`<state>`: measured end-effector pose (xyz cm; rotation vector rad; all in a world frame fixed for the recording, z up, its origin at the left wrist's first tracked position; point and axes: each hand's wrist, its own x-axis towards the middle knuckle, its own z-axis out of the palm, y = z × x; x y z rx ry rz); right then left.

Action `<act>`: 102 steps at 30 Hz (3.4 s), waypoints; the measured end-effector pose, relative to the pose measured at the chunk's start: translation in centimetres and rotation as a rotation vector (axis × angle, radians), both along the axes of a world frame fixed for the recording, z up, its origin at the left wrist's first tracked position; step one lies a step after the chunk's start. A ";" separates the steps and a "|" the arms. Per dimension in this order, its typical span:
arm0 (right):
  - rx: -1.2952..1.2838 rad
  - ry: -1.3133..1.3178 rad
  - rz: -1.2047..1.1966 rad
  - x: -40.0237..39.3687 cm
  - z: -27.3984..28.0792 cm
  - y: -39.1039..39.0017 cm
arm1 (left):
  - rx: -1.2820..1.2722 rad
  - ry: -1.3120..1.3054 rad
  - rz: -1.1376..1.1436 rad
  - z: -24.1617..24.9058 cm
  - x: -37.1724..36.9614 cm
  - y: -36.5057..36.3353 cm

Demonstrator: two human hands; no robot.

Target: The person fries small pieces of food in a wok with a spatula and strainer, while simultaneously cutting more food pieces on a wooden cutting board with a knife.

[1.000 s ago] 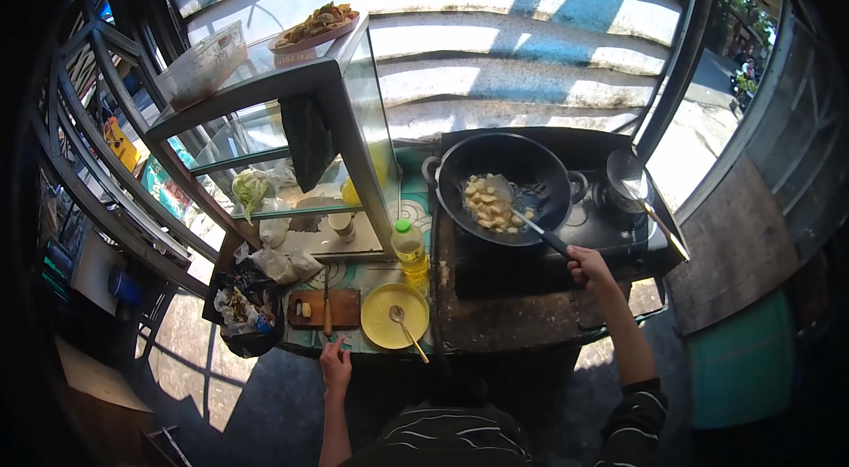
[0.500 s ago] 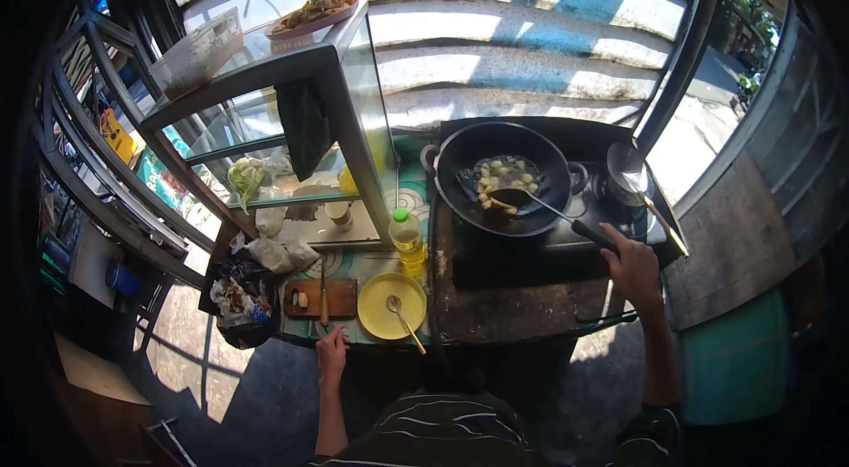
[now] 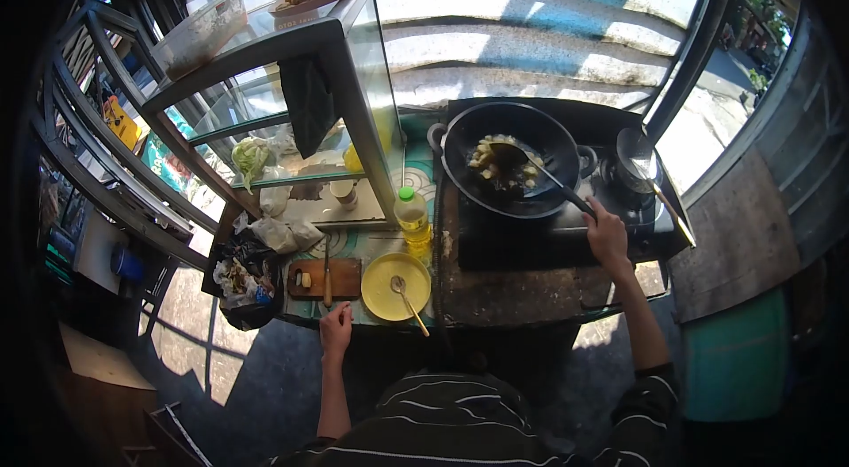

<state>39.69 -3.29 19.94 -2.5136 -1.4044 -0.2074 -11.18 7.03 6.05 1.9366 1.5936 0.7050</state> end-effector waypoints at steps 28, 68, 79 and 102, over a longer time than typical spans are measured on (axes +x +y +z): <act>0.297 1.116 0.130 3.6 1.9 -1.4 | -0.009 -0.046 0.155 -0.2 -2.4 -0.9; 0.366 0.899 0.039 0.8 1.9 -3.8 | -0.055 0.020 0.166 -1.7 -3.9 -1.9; 0.124 0.278 -0.039 -4.1 8.8 -5.7 | -0.083 0.053 0.122 -1.3 -2.9 -1.8; 0.507 1.396 -0.271 3.4 -6.8 -0.5 | -0.114 0.039 0.098 -1.4 -1.9 -0.5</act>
